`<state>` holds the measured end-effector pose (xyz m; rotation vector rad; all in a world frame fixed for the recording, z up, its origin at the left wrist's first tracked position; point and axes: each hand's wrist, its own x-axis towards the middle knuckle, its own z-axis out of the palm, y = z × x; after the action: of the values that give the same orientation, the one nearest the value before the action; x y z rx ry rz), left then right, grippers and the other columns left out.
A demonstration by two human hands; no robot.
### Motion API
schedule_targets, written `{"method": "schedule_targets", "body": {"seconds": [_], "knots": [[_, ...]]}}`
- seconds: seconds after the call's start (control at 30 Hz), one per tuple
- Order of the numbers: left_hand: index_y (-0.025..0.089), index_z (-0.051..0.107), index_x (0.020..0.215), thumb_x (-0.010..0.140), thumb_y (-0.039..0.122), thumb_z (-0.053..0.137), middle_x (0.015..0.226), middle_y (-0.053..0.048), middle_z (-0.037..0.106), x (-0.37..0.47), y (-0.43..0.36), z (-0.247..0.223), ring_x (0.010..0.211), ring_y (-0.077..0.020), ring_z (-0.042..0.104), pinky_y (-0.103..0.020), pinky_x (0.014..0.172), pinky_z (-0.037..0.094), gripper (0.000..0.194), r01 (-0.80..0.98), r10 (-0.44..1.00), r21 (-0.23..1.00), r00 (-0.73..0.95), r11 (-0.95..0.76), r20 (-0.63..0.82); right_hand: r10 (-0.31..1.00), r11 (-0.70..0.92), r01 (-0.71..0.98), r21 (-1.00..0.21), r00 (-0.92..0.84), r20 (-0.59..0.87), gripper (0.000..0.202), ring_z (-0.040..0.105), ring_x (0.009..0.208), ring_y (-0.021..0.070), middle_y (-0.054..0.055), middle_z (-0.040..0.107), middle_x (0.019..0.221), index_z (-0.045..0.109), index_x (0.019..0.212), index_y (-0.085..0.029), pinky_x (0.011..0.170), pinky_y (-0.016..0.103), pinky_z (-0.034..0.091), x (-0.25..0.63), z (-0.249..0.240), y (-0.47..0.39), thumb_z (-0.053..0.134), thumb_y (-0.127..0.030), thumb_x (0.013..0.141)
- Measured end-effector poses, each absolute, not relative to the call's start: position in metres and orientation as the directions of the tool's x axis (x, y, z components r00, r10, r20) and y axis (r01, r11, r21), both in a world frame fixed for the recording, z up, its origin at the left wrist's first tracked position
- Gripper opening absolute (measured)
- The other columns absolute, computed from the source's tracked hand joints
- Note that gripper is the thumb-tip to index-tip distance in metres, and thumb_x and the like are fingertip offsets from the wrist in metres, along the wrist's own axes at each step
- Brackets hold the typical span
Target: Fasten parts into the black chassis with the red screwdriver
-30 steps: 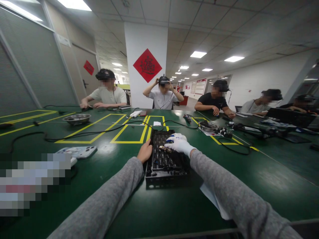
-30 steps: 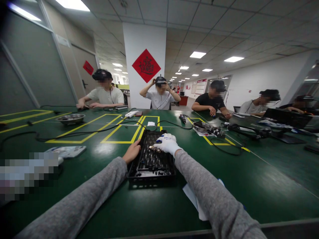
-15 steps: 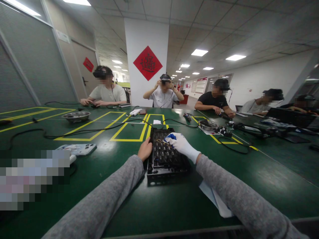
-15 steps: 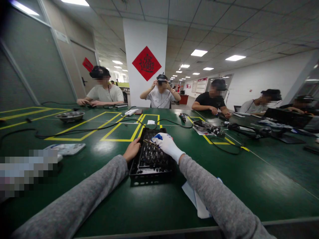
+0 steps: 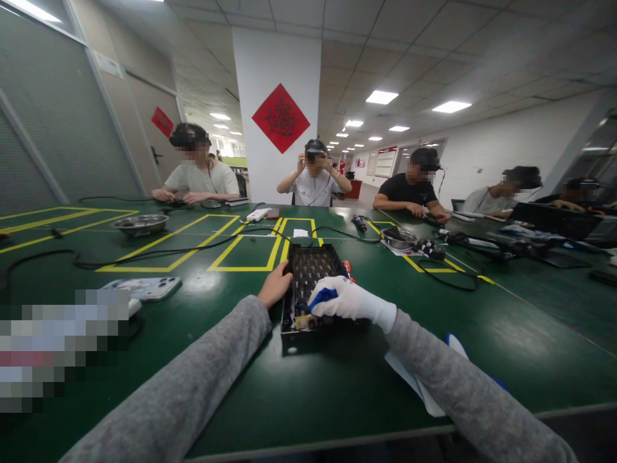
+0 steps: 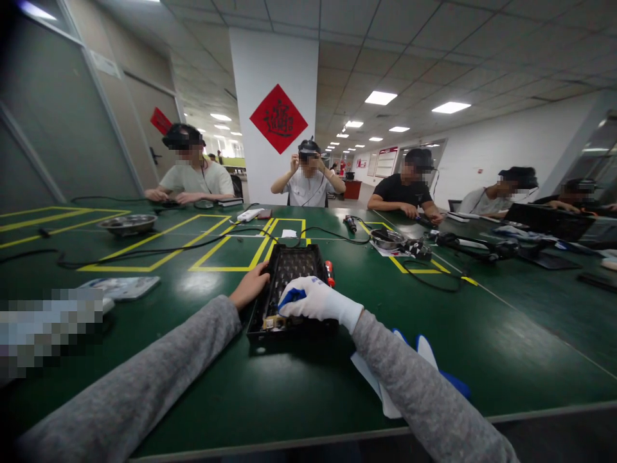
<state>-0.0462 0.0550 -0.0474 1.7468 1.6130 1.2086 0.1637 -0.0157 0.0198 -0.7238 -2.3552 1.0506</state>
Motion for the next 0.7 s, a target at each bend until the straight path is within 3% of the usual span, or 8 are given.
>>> {"method": "schedule_targets", "body": {"seconds": [0.1,0.33,0.47,0.57,0.7], "knots": [[0.014,0.046,0.125,0.071,0.016,0.043,0.133,-0.008,0.045,-0.0471,0.052,-0.0451,0.123,-0.0234,0.04,-0.034,0.105,0.027,0.055,0.571,0.951,0.792,-0.059,-0.216,0.303,0.561,0.694,0.283,-0.662,-0.789,0.25,0.018,0.059,0.073,0.0137,0.002,0.065,0.079,0.068,0.076,-0.016,0.068,0.024,0.046,0.166,0.0241,-0.0184,0.066,-0.031,0.067],[0.013,0.046,0.125,0.073,0.017,0.042,0.132,-0.009,0.046,-0.0461,0.0488,-0.0416,0.123,-0.0234,0.04,-0.035,0.105,0.027,0.053,0.612,0.949,0.759,-0.043,-0.222,0.312,0.487,0.781,0.294,-0.551,-0.839,0.243,0.016,0.058,0.074,0.0138,0.002,0.066,0.079,0.069,0.076,-0.018,0.073,0.025,0.045,0.1647,0.024,-0.0221,0.063,-0.032,0.07],[0.013,0.047,0.124,0.073,0.016,0.042,0.132,-0.009,0.046,-0.0462,0.0487,-0.0415,0.123,-0.023,0.04,-0.034,0.105,0.028,0.052,0.618,0.946,0.753,-0.045,-0.225,0.32,0.484,0.823,0.311,-0.474,-0.823,0.299,0.016,0.054,0.091,0.0165,0.004,0.064,0.096,0.07,0.074,-0.019,0.084,0.028,0.042,0.1654,0.0243,-0.0241,0.068,-0.032,0.066],[0.012,0.046,0.124,0.073,0.016,0.042,0.132,-0.009,0.046,-0.0467,0.0498,-0.0422,0.122,-0.0227,0.04,-0.034,0.105,0.028,0.052,0.623,0.946,0.749,-0.042,-0.226,0.32,0.515,0.814,0.351,-0.463,-0.805,0.295,0.016,0.048,0.105,0.0187,0.005,0.059,0.11,0.07,0.073,-0.019,0.09,0.03,0.038,0.1667,0.0223,-0.0233,0.069,-0.033,0.065],[0.01,0.045,0.125,0.073,0.016,0.041,0.133,-0.011,0.045,-0.047,0.0513,-0.0435,0.123,-0.0228,0.04,-0.034,0.105,0.028,0.053,0.629,0.947,0.743,-0.032,-0.229,0.319,0.525,0.801,0.358,-0.48,-0.804,0.277,0.015,0.047,0.106,0.0182,0.004,0.058,0.111,0.069,0.075,-0.02,0.092,0.03,0.037,0.1686,0.0186,-0.02,0.066,-0.033,0.068]]}}
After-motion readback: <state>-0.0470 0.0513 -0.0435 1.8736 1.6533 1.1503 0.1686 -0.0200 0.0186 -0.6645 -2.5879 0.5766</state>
